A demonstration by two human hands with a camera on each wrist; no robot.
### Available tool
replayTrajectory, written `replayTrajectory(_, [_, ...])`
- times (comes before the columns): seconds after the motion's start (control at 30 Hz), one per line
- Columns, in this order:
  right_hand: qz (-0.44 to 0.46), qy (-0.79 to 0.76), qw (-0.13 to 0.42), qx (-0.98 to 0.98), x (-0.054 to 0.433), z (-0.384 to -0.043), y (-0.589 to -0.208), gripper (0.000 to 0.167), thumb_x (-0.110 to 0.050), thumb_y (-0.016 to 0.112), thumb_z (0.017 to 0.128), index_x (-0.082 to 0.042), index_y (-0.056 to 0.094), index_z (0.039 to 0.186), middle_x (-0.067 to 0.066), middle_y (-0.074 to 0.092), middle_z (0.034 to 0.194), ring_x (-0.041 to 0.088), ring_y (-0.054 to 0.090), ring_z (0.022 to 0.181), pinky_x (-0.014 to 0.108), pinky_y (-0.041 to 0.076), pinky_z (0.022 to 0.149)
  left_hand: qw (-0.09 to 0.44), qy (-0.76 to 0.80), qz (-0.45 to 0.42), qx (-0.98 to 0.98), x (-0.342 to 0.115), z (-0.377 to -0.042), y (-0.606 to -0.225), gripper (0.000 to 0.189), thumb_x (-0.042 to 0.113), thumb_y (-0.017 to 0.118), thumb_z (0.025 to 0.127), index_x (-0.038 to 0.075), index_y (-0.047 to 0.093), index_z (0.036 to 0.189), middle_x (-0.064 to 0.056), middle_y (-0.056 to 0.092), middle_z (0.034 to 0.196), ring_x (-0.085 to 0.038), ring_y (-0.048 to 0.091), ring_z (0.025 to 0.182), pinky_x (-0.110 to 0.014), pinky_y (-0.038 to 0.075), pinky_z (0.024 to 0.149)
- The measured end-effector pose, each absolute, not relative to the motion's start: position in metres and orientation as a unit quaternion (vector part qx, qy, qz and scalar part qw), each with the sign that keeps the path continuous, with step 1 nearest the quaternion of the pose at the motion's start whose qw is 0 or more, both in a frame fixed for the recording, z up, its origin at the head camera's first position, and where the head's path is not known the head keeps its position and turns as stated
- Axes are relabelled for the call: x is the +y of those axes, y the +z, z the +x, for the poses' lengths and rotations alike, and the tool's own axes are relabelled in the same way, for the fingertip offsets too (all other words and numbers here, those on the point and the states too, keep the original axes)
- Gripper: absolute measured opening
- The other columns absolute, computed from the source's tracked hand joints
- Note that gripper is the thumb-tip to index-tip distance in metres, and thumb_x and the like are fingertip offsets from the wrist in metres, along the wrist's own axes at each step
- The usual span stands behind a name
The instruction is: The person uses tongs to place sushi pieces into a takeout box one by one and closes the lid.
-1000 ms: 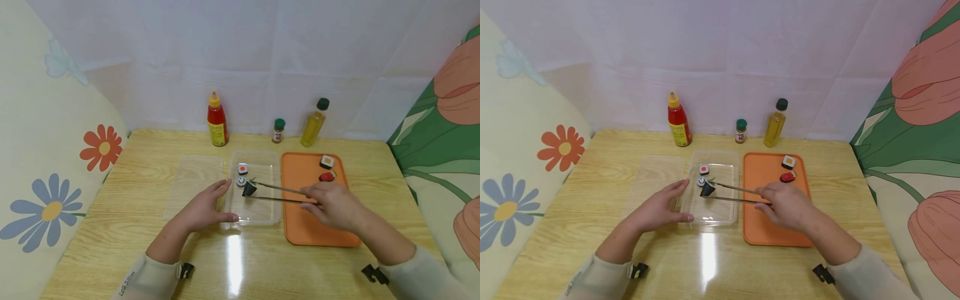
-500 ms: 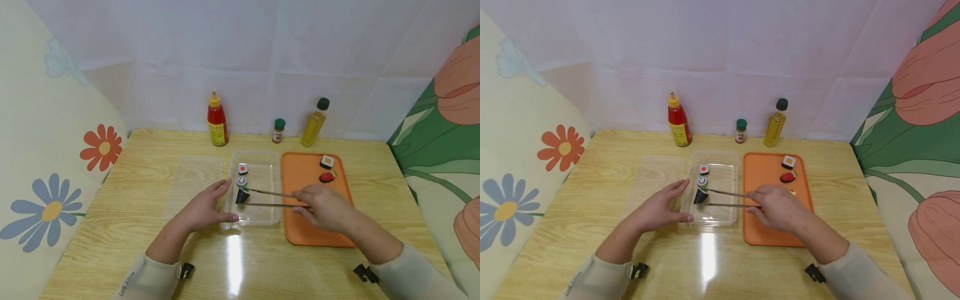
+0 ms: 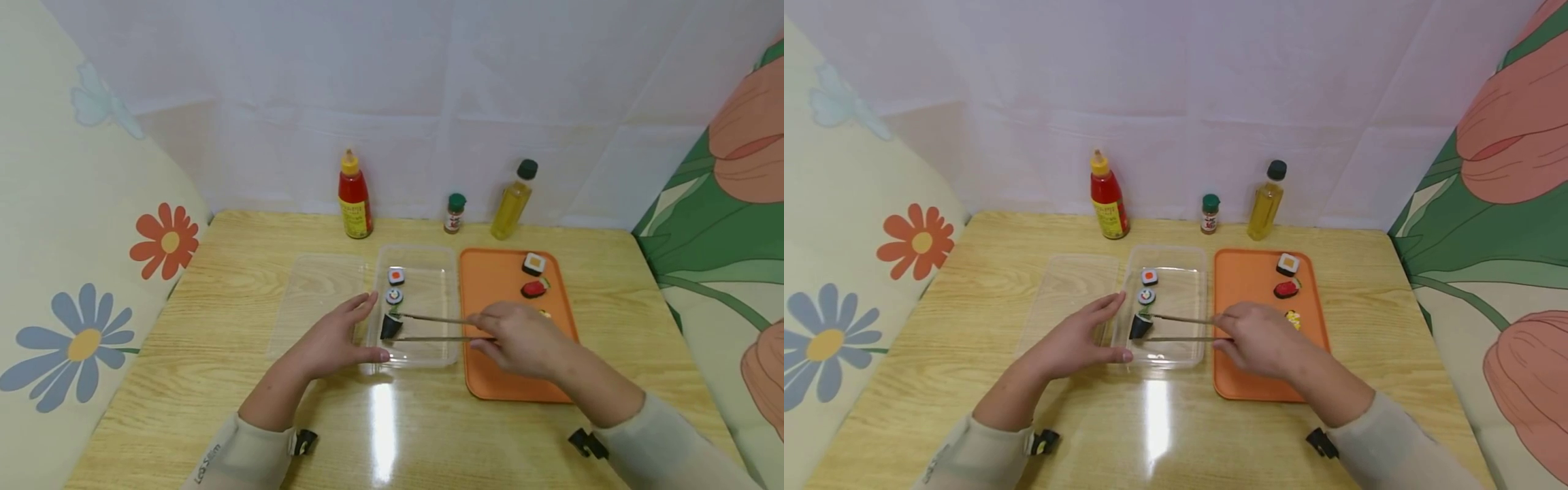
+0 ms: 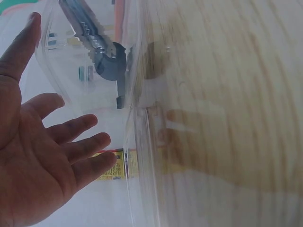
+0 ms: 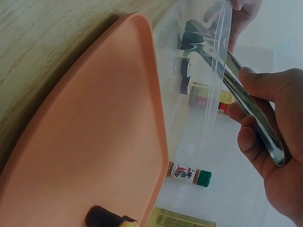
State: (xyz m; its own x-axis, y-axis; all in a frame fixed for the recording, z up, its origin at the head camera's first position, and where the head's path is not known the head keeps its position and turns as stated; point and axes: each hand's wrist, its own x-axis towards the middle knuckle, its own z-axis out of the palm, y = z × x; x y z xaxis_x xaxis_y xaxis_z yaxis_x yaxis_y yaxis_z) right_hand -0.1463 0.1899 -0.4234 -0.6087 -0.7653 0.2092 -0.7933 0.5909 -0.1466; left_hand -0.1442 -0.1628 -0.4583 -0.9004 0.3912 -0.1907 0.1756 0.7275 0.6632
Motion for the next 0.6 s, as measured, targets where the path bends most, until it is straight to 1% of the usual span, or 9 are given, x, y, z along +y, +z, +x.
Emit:
replayTrajectory(0.17, [0.446,0.118,0.062,-0.885,0.1862,-0.1468,-0.4232,0.036,-0.026,0.079,0.094,-0.004,0.075,0.123,0.005,0.074,0.103,0.020,0.071,0.093,0.038,0.060,0.080,0.161,0.334,0.154,0.916,-0.1627,-0.1439,-0.4583,0.110,0.057,0.085,0.080,0.022,0.026,0.166,-0.011,0.024,0.170,-0.044,0.030,0.151,-0.065,0.032,0.116])
replayTrajectory(0.37, [0.449,0.113,0.065,-0.884,0.1849,-0.1470,-0.4243,0.036,-0.026,0.079,0.094,-0.002,0.075,0.122,0.005,0.073,0.101,0.020,0.071,0.091,0.036,0.060,0.078,0.160,0.333,0.155,0.916,-0.1624,-0.1440,-0.4578,0.110,0.057,0.086,0.080,0.022,0.027,0.166,-0.011,0.025,0.170,-0.044,0.030,0.151,-0.064,0.032,0.116])
replayTrajectory(0.6, [0.446,0.111,0.059,-0.886,0.1851,-0.1463,-0.4249,0.038,-0.028,0.079,0.095,-0.003,0.074,0.123,0.005,0.073,0.103,0.020,0.071,0.093,0.036,0.060,0.079,0.160,0.329,0.156,0.917,-0.1628,-0.1442,-0.4570,0.114,0.063,0.084,0.078,0.022,0.026,0.166,-0.011,0.025,0.170,-0.044,0.031,0.150,-0.063,0.032,0.116])
